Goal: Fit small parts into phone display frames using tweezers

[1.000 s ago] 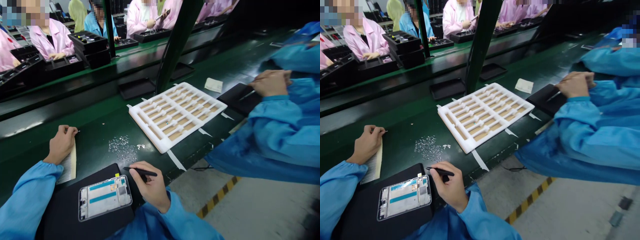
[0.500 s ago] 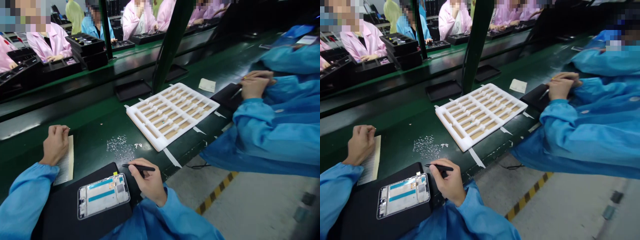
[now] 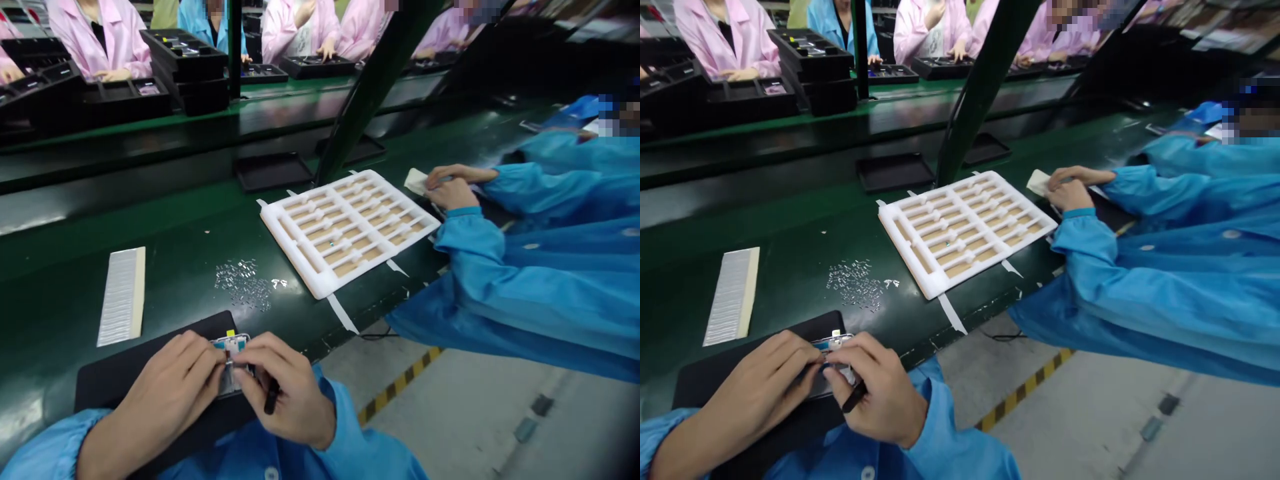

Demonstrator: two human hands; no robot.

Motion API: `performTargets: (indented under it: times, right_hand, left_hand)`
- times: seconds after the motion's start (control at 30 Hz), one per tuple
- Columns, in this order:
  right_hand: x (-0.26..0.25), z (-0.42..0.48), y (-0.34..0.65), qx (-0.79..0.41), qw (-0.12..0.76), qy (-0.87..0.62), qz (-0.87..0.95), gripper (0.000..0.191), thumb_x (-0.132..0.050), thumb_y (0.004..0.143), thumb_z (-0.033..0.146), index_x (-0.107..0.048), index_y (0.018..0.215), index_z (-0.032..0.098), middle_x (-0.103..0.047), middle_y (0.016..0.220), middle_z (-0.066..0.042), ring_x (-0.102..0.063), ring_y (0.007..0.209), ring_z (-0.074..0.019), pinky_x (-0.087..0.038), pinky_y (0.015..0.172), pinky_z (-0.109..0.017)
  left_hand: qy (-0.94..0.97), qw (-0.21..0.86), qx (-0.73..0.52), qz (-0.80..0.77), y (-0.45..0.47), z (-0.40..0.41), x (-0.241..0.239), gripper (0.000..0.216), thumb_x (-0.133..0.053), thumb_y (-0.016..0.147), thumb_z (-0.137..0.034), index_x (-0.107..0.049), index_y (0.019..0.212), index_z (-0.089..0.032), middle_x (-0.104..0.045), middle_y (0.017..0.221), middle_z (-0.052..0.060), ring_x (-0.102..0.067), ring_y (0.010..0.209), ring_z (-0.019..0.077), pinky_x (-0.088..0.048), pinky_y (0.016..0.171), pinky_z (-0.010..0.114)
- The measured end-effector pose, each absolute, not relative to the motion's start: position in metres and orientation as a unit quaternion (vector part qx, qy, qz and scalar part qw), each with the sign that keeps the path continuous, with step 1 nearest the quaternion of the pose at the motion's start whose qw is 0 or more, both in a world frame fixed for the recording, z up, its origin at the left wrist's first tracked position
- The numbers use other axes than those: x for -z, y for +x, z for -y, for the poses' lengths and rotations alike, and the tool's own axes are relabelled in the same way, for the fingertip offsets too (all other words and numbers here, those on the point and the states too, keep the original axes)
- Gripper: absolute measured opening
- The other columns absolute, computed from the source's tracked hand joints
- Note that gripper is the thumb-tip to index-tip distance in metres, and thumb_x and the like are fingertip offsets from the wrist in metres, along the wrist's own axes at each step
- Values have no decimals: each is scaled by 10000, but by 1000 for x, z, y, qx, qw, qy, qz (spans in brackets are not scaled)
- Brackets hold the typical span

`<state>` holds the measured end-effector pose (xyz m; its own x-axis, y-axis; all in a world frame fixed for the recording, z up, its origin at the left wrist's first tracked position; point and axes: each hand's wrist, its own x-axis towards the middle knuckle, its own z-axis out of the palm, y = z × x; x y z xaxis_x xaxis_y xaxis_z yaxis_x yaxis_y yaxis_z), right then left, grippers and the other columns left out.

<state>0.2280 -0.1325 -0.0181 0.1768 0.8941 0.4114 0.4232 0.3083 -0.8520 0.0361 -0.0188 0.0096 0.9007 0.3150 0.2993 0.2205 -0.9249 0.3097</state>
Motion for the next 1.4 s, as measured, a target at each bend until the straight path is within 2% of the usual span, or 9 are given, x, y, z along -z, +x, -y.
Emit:
performTargets:
  times: [0.2, 0.3, 0.4, 0.5, 0.67, 0.8, 0.97, 1.2, 1.4]
  right_hand:
    - [22, 129, 221, -217, 507, -545, 631, 157, -634, 1015, 89, -715, 1101, 192, -735, 1017, -71, -743, 906, -155, -628, 840, -228]
    - [24, 130, 221, -213, 491, -552, 639, 166, -604, 1040, 84, -696, 1120, 197, -728, 1036, -68, -743, 955, -158, -620, 883, -233]
    - [28, 129, 225, -201, 464, -571, 647, 138, -586, 1062, 115, -681, 1112, 201, -712, 1020, -61, -732, 930, -163, -611, 842, -247]
    - [33, 125, 232, -176, 428, -601, 652, 146, -553, 1079, 137, -677, 1116, 205, -698, 1045, -64, -721, 924, -174, -596, 801, -266]
    - [43, 117, 238, -163, 381, -612, 674, 201, -517, 1062, 98, -681, 1092, 209, -691, 1061, -59, -716, 943, -187, -583, 806, -280]
    - [45, 115, 237, -154, 381, -612, 675, 199, -522, 1052, 91, -678, 1100, 205, -695, 1069, -56, -721, 946, -185, -585, 811, -273]
    - [40, 113, 235, -129, 347, -611, 700, 232, -487, 1037, 73, -678, 1099, 189, -704, 1076, -61, -729, 938, -185, -589, 782, -269]
    - [34, 112, 237, -48, 281, -613, 737, 383, -436, 914, -28, -695, 1120, 166, -720, 1082, -69, -732, 904, -188, -576, 703, -272]
    - [30, 120, 226, 49, 215, -613, 759, 350, -461, 972, 15, -715, 1196, 103, -757, 1110, -117, -707, 816, -218, -538, 598, -322]
  left_hand:
    - [973, 52, -198, -107, 37, 19, -5, 102, -553, 1039, -88, -612, 994, -157, -649, 840, 27, -575, 774, 193, -453, 701, 369]
    - [973, 41, -199, -107, 35, 21, -3, 114, -554, 1039, -84, -616, 985, -163, -647, 827, 17, -566, 756, 188, -453, 695, 368]
    - [969, 42, -196, -144, 29, 20, -2, 128, -510, 1093, -192, -631, 1095, -151, -704, 939, 49, -635, 837, 203, -524, 768, 372]
    - [964, 9, -163, -210, 19, 17, -1, 301, -431, 1130, -311, -623, 1232, -103, -728, 1092, 121, -695, 971, 259, -591, 834, 411]
    - [976, -61, -98, -184, 7, 18, 2, 244, -460, 1037, -93, -702, 1050, -115, -742, 1030, 116, -718, 899, 279, -635, 782, 439]
    - [976, -76, -115, -169, 5, 23, 3, 319, -451, 948, 4, -734, 1047, -107, -769, 1083, 136, -731, 939, 277, -653, 836, 422]
    - [970, -86, -145, -174, 6, 26, 2, 394, -418, 909, 28, -717, 1134, -94, -780, 1097, 136, -735, 956, 272, -653, 815, 385]
    - [973, -80, -150, -156, 12, 23, 6, 420, -393, 957, -8, -659, 1272, -90, -760, 1084, 125, -727, 947, 280, -641, 787, 396]
    - [973, -84, -152, -151, 13, 23, 8, 413, -387, 978, -17, -662, 1274, -101, -740, 1087, 124, -703, 962, 282, -614, 793, 390]
